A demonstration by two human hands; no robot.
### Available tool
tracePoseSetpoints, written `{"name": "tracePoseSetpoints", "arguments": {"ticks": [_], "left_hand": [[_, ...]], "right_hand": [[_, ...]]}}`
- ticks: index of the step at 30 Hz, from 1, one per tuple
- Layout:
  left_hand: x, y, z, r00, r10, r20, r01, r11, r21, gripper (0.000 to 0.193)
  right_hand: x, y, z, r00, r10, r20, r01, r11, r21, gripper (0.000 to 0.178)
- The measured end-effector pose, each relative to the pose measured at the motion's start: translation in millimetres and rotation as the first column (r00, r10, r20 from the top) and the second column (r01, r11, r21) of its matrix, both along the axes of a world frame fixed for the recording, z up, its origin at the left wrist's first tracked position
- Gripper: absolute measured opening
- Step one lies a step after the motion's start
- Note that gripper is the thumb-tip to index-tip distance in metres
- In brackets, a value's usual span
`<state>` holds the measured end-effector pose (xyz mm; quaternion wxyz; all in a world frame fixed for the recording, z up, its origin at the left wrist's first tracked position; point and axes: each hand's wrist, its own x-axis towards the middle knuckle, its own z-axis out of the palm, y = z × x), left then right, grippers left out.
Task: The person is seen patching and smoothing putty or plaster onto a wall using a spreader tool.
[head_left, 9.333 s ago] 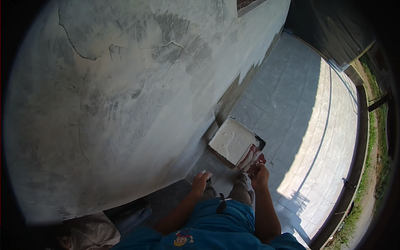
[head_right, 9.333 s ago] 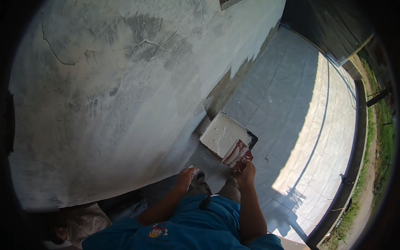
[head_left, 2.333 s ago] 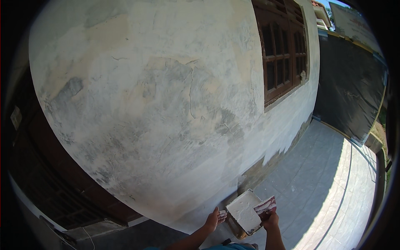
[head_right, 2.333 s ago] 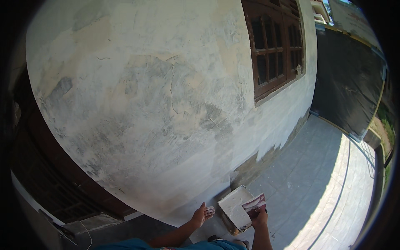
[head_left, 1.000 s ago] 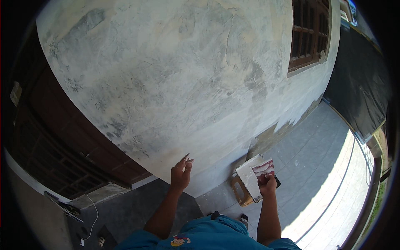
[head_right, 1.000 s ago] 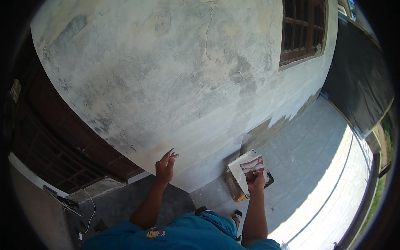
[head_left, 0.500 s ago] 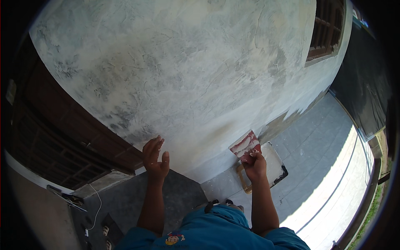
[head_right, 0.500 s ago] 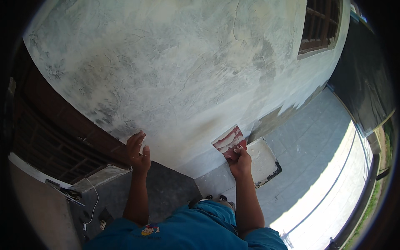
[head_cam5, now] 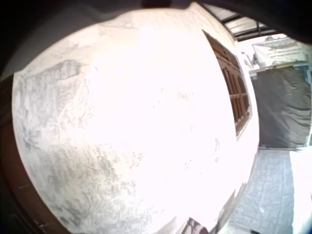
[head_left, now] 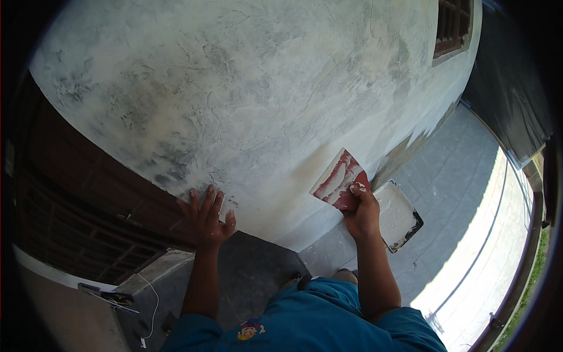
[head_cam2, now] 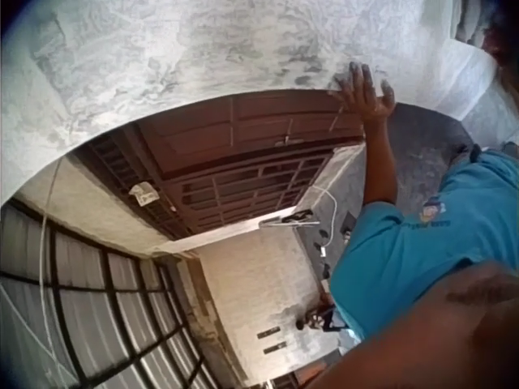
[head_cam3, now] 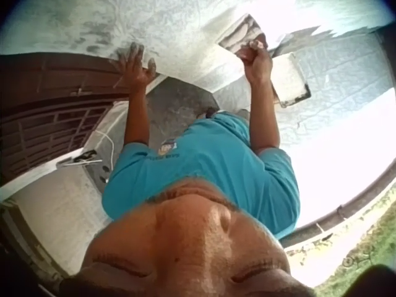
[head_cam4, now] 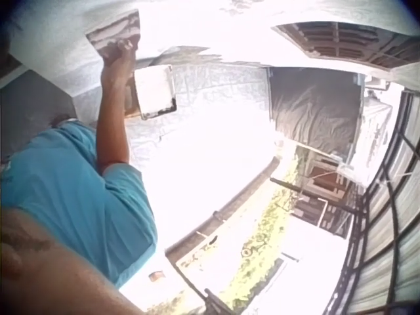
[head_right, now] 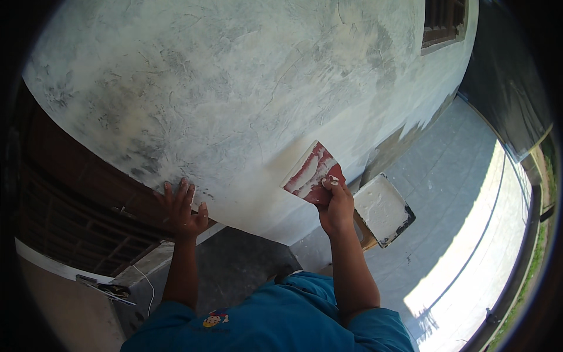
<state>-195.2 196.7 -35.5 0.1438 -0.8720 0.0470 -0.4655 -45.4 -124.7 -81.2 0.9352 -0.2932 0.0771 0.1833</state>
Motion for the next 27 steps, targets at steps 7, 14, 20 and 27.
{"name": "tracePoseSetpoints", "arguments": {"ticks": [7,14,20,27], "left_hand": [[7.2,22.5,-2.4,0.962,-0.267,-0.062,0.27,0.962,0.039,0.042],[18.8,36.3,41.3,0.902,-0.43,-0.033,0.428,0.883,0.194,0.043],[24.8,24.4,28.2,0.865,-0.5,0.043,0.494,0.864,0.097,0.049],[33.3,22.4,24.2,0.809,-0.58,0.091,0.577,0.815,0.063,0.05]], "right_hand": [[-40.1,46.7,-6.1,0.982,-0.184,0.043,0.179,0.978,0.107,0.029],[-60.7,76.6,8.2,0.959,-0.275,0.071,0.274,0.961,0.024,0.02],[-56.5,80.1,25.5,0.825,-0.342,0.45,0.486,0.836,-0.256,0.03],[-43.5,94.6,70.4,0.574,-0.21,0.791,0.818,0.108,-0.565,0.028]]}}
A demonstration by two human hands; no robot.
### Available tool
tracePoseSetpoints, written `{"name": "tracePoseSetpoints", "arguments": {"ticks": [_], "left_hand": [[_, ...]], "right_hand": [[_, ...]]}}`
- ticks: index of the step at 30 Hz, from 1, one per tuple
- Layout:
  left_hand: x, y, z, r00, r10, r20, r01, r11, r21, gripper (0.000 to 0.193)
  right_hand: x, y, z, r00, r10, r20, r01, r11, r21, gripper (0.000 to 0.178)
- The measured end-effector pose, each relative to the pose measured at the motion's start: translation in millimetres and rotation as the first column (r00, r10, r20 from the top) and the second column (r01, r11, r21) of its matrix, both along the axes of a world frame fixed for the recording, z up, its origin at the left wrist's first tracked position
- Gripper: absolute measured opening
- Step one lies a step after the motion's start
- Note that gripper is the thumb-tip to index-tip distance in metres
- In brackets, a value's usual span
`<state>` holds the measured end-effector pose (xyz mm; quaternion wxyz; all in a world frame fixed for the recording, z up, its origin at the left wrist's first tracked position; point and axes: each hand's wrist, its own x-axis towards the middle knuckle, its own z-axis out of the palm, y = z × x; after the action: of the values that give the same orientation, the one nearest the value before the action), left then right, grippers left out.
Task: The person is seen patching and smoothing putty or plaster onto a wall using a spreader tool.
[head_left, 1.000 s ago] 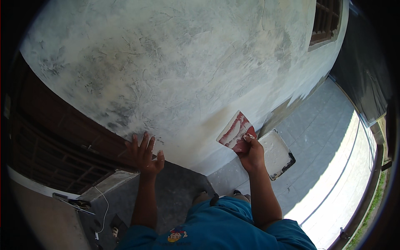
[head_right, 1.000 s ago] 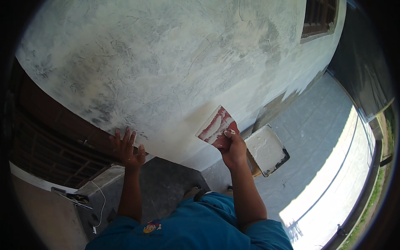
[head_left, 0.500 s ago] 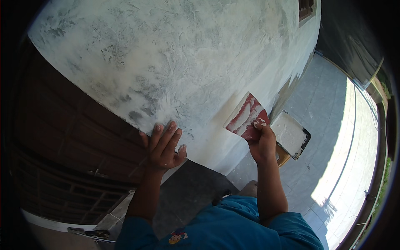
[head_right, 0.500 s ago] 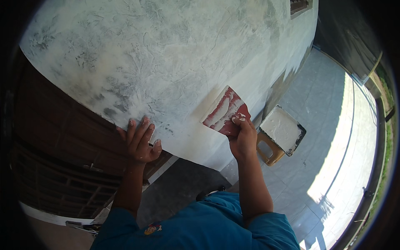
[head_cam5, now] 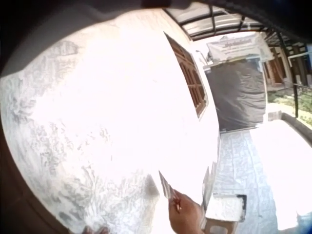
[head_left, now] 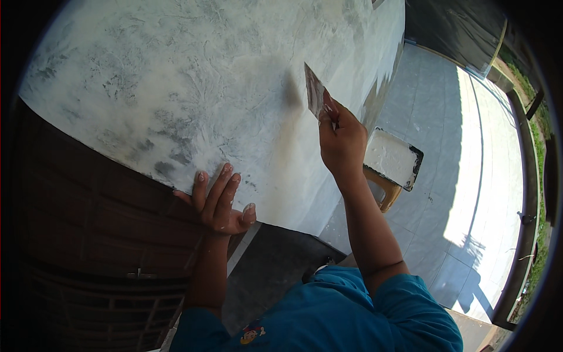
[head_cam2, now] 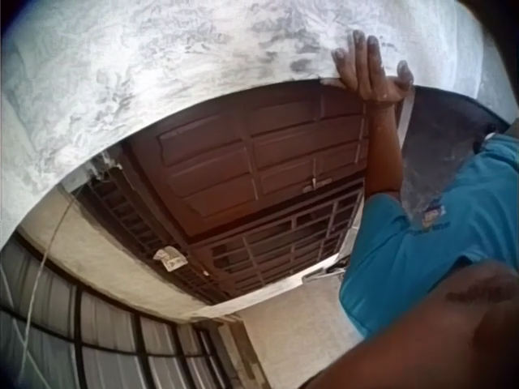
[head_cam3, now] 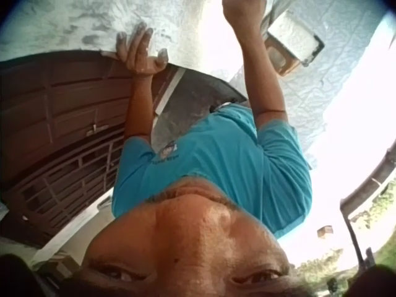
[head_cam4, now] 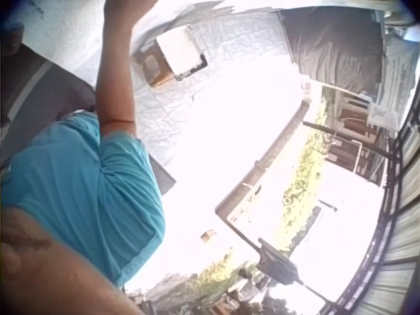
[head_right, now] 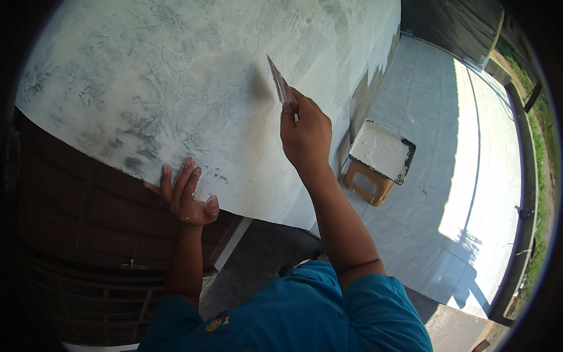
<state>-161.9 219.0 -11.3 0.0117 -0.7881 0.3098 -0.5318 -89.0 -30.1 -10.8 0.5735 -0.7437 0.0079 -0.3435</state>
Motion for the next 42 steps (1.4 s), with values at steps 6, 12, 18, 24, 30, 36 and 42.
{"name": "tracePoseSetpoints", "arguments": {"ticks": [6,12,18,24,30,36,42], "left_hand": [[-2.0,3.5,-1.5,0.999,0.02,0.029,-0.021,0.999,0.041,0.052],[1.7,-3.2,-1.6,0.999,0.019,0.042,-0.02,1.0,0.022,0.058],[3.1,7.8,-4.7,0.999,-0.021,0.037,0.022,1.0,-0.017,0.055],[2.0,0.0,-4.4,0.998,0.038,0.042,-0.038,0.999,0.019,0.053],[1.0,-2.0,-5.5,1.0,0.012,0.02,-0.012,1.0,-0.024,0.051],[-2.2,1.5,-1.4,0.998,0.05,0.04,-0.049,0.999,-0.014,0.05],[6.0,-2.6,-8.6,1.0,0.025,0.016,-0.024,1.0,-0.016,0.052]], "right_hand": [[-2.1,22.1,-4.1,0.995,-0.012,0.094,0.022,0.993,-0.113,0.028],[4.7,58.3,-20.1,0.973,0.062,0.223,0.047,0.89,-0.453,0.048],[-46.7,39.7,-48.8,0.944,0.314,0.104,-0.259,0.897,-0.359,0.043],[18.5,25.3,0.7,0.981,-0.004,0.193,0.059,0.958,-0.281,0.042],[-48.8,59.3,-59.8,0.936,0.273,0.223,-0.139,0.867,-0.478,0.047],[0.4,10.1,-9.6,0.984,-0.03,0.173,0.062,0.981,-0.183,0.041],[-30.3,64.5,-52.9,0.949,0.181,0.257,-0.088,0.938,-0.336,0.046]]}}
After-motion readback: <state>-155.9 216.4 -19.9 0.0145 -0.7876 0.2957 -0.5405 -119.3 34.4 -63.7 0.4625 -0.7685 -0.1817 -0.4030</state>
